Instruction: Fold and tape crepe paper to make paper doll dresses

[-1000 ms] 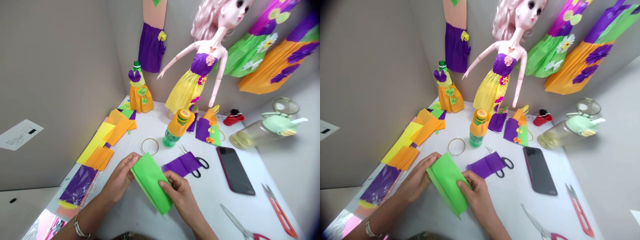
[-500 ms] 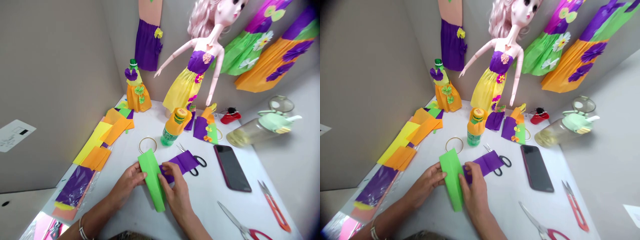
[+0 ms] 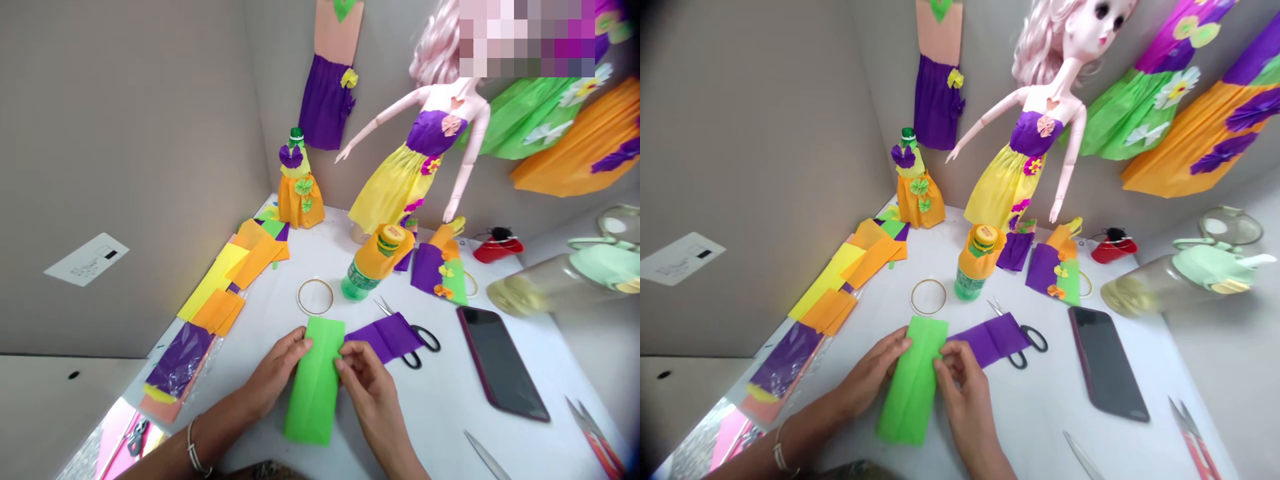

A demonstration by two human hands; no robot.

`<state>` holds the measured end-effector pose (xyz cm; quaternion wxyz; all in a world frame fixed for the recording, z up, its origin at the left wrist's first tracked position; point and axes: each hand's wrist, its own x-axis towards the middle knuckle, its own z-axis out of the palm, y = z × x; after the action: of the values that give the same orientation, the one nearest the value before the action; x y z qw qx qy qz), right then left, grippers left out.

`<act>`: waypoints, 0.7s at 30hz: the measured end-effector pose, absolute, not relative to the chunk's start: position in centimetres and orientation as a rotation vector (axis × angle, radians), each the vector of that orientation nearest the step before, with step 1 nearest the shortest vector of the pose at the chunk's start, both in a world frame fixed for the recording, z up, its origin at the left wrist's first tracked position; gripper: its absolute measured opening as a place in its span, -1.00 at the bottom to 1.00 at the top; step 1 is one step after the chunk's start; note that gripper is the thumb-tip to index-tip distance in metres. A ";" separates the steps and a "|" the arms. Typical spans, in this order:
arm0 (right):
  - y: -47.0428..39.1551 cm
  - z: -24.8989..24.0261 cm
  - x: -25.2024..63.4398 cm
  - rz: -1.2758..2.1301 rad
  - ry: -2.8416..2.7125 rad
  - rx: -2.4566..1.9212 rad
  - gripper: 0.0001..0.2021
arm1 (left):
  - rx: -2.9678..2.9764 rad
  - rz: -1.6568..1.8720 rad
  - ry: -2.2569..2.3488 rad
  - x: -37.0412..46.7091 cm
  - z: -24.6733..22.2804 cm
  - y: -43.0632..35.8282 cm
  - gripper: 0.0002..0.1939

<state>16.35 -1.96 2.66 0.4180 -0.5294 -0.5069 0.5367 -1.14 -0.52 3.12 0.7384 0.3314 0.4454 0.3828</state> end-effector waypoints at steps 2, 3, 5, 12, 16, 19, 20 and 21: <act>-2.0 2.8 16.3 1.330 -1.259 -1.346 -0.83 | 0.792 0.839 0.919 -1.2 2.9 -0.6 -0.65; -2.1 2.8 16.2 1.305 -1.272 -1.353 -0.83 | 0.833 0.832 0.885 -1.1 2.6 -0.6 -0.58; -2.1 2.8 16.2 1.249 -1.332 -1.366 -0.86 | 0.905 0.828 0.859 -1.0 1.9 -0.7 -0.47; -1.4 2.1 18.0 0.571 -1.896 -1.606 -0.83 | 0.893 0.881 0.999 -1.3 1.0 -0.2 -0.41; -1.0 1.4 19.2 0.081 -2.206 -1.740 -0.81 | 0.889 0.910 1.038 -1.9 2.0 0.1 -0.42; -0.9 1.0 19.4 -0.026 -2.322 -1.750 -0.88 | 0.895 0.911 1.062 -2.1 2.1 0.2 -0.42; -0.9 0.9 19.4 -0.024 -2.334 -1.743 -0.85 | 0.897 0.911 1.064 -2.2 2.1 0.3 -0.42; -0.9 0.9 19.4 -0.002 -2.335 -1.732 -0.82 | 0.900 0.912 1.060 -2.2 2.0 0.3 -0.42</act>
<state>19.39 -0.87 0.89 0.1169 -0.5918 -0.7976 -0.0008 -2.20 0.26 1.97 0.6736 0.4000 0.4711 0.4053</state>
